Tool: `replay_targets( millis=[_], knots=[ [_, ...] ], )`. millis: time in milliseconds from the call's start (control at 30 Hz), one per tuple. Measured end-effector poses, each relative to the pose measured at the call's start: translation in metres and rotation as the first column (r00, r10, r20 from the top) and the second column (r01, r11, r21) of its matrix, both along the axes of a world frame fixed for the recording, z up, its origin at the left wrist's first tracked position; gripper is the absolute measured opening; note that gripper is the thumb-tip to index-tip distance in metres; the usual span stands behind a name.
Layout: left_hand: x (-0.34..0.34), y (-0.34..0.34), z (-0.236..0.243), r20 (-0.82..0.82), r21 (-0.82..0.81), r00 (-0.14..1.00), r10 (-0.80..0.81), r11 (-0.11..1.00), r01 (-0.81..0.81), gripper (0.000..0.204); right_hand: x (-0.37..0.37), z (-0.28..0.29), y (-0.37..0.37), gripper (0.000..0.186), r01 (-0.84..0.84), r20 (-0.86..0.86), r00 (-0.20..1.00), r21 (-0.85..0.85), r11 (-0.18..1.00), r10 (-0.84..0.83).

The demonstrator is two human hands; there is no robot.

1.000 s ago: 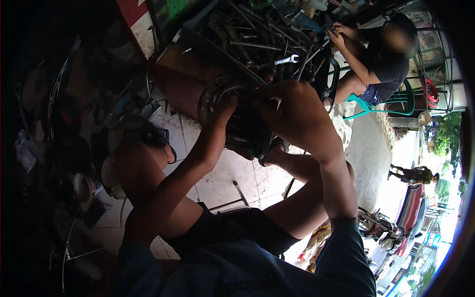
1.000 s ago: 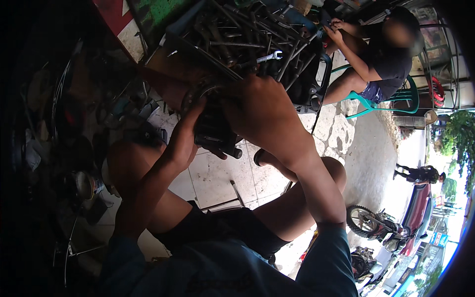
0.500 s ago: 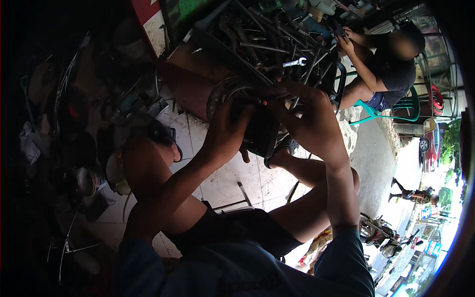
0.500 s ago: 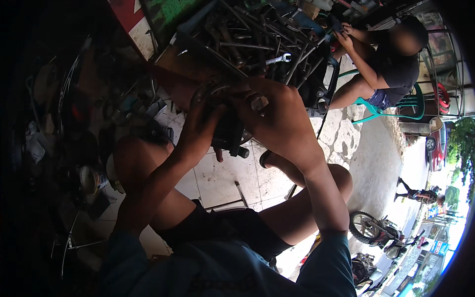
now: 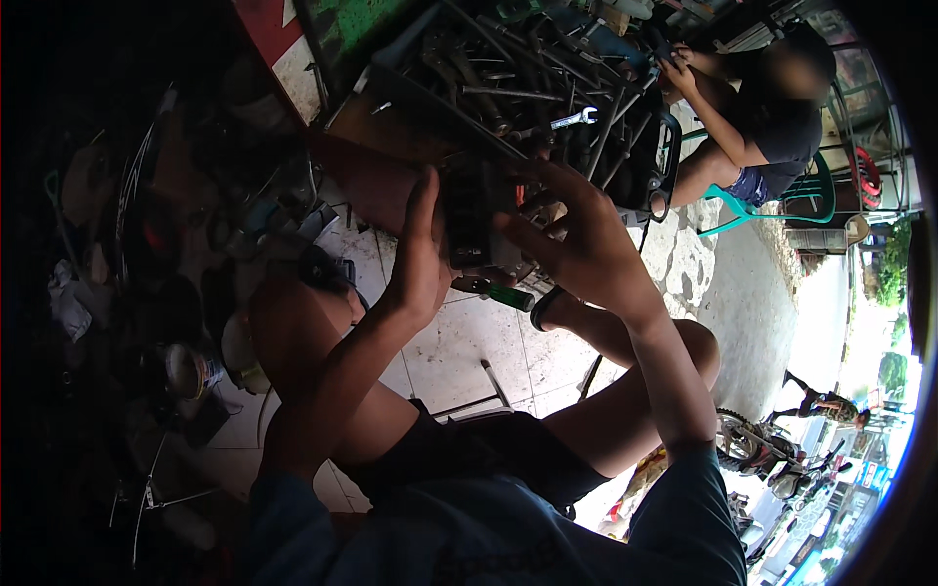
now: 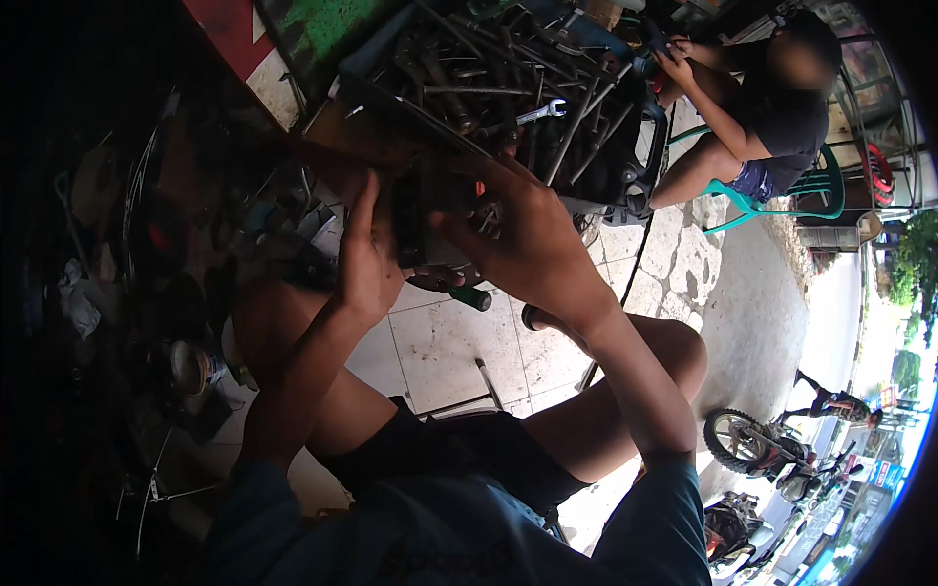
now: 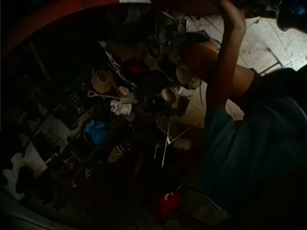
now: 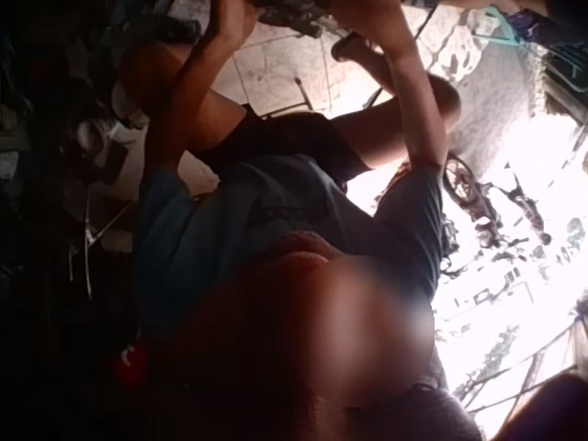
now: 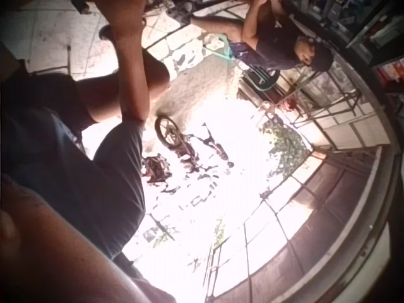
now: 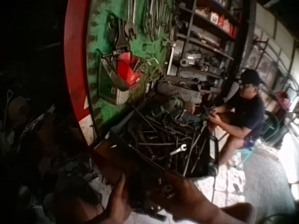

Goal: The recorder is working on a motorcycle brake disc assembly, using a drill and wrenches.

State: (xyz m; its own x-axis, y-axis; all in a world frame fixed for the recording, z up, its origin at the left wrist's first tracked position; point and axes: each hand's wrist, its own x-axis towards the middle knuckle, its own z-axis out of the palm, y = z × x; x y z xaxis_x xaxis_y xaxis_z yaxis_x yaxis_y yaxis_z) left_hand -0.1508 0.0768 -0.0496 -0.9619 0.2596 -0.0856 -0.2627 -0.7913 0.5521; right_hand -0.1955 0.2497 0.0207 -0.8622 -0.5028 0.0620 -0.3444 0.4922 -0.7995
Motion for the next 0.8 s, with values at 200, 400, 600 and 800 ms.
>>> replay_targets(
  millis=[200, 400, 600, 800],
  knots=[
    [0.004, 0.006, 0.007, 0.011, -0.436, 0.984, 0.18, 0.886, -0.157, 0.047, 0.02, -0.02, -0.014, 0.056, 0.075, -0.27, 0.962, 0.137, 0.988, -0.036],
    [0.009, -0.003, 0.0, -0.1, -0.378, 0.984, 0.146, 0.909, -0.173, 0.045, 0.023, -0.024, -0.019, 0.07, 0.13, -0.22, 0.967, -0.016, 0.991, -0.13],
    [0.015, -0.004, -0.005, 0.093, -0.443, 0.966, 0.24, 0.879, -0.176, 0.054, 0.023, -0.03, -0.018, 0.064, 0.12, 0.125, 0.987, -0.194, 0.974, -0.097],
    [0.014, -0.006, 0.011, 0.016, -0.392, 1.0, 0.022, 0.92, -0.014, 0.056, 0.005, -0.031, -0.015, 0.05, 0.178, 0.48, 0.876, -0.433, 0.884, 0.059]
  ],
)
